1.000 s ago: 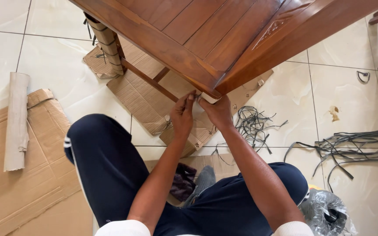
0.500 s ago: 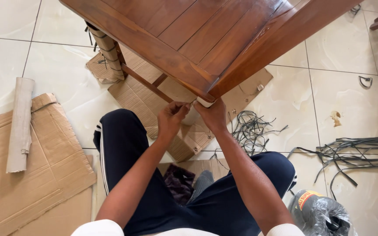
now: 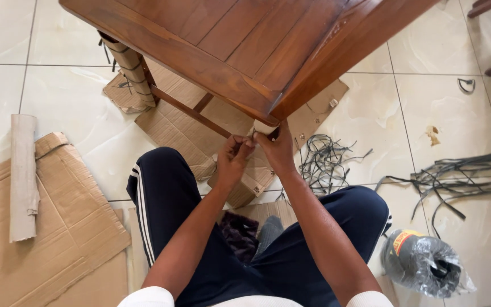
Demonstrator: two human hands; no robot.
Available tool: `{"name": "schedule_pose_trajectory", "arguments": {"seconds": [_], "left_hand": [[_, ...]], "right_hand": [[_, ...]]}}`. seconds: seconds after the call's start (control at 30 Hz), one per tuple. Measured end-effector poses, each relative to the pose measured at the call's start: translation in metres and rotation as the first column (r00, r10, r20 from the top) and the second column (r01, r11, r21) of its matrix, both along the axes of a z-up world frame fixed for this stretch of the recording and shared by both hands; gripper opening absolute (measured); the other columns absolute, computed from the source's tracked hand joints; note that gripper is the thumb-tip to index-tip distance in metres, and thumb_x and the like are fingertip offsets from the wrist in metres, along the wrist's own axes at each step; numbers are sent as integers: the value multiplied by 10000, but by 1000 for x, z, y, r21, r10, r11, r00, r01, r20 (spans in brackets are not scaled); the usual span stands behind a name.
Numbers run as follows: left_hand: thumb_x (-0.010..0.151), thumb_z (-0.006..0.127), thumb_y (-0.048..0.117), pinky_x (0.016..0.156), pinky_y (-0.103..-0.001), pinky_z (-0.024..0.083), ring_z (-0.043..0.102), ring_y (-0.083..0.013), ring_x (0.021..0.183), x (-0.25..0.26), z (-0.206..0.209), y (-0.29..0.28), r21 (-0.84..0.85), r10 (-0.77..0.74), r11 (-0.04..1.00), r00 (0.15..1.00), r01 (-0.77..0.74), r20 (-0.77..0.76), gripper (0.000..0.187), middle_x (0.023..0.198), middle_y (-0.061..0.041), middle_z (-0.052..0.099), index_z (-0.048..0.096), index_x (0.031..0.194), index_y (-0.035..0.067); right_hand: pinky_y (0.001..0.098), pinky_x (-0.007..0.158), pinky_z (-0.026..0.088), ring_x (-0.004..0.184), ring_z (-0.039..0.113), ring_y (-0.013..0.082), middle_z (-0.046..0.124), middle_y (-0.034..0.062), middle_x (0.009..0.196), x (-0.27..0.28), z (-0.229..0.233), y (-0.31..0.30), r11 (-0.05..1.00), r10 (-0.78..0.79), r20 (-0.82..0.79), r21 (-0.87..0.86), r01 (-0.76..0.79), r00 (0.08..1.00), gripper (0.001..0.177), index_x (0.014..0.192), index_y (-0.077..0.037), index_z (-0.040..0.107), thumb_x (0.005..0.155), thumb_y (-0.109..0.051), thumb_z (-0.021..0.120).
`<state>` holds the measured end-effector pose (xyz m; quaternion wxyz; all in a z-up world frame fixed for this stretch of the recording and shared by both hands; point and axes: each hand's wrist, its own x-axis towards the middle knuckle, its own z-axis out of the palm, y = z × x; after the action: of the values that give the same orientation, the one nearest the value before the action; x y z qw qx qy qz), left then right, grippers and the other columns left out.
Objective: The person wraps furniture legs with cardboard and secures them with ties for protection.
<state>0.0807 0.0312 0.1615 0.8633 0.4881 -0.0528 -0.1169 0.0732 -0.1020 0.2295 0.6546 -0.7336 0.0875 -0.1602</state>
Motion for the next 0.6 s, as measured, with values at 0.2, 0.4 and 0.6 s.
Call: {"name": "schedule_pose_trajectory", "arguments": {"seconds": [0.2, 0.4, 0.6], "left_hand": [[1035, 612, 16, 995, -317, 530, 667, -139, 1094, -8, 2, -3, -8, 26, 1000, 996, -26, 81, 46, 1140, -103, 711, 625, 1035, -27], [1033, 612, 33, 991, -294, 508, 669, -139, 1118, -11, 6, -4, -5, 23, 1000, 995, -22, 100, 50, 1184, -127, 736, 621, 1018, -13], [1044, 652, 65, 912, -269, 505, 639, -109, 1011, -11, -11, -6, 8, 24, 1000, 998, -24, 62, 80, 1093, -98, 717, 648, 1035, -15]], "right_hand": [[273, 760, 542, 849, 640, 117, 657, 67, 1221, -19, -1, 21, 931, -100, 141, 361, 43, 985, 575, 1465, -21, 488, 895, 57, 494], [227, 605, 516, 683, 601, 64, 730, 73, 1194, -36, -8, 27, 919, -336, 20, 225, 323, 942, 351, 1387, 12, 633, 1067, -94, 535], [213, 479, 427, 543, 517, 42, 777, 55, 995, -54, 0, 28, 918, -332, -67, 208, 339, 941, 290, 1228, 21, 719, 1007, -157, 661]]}}
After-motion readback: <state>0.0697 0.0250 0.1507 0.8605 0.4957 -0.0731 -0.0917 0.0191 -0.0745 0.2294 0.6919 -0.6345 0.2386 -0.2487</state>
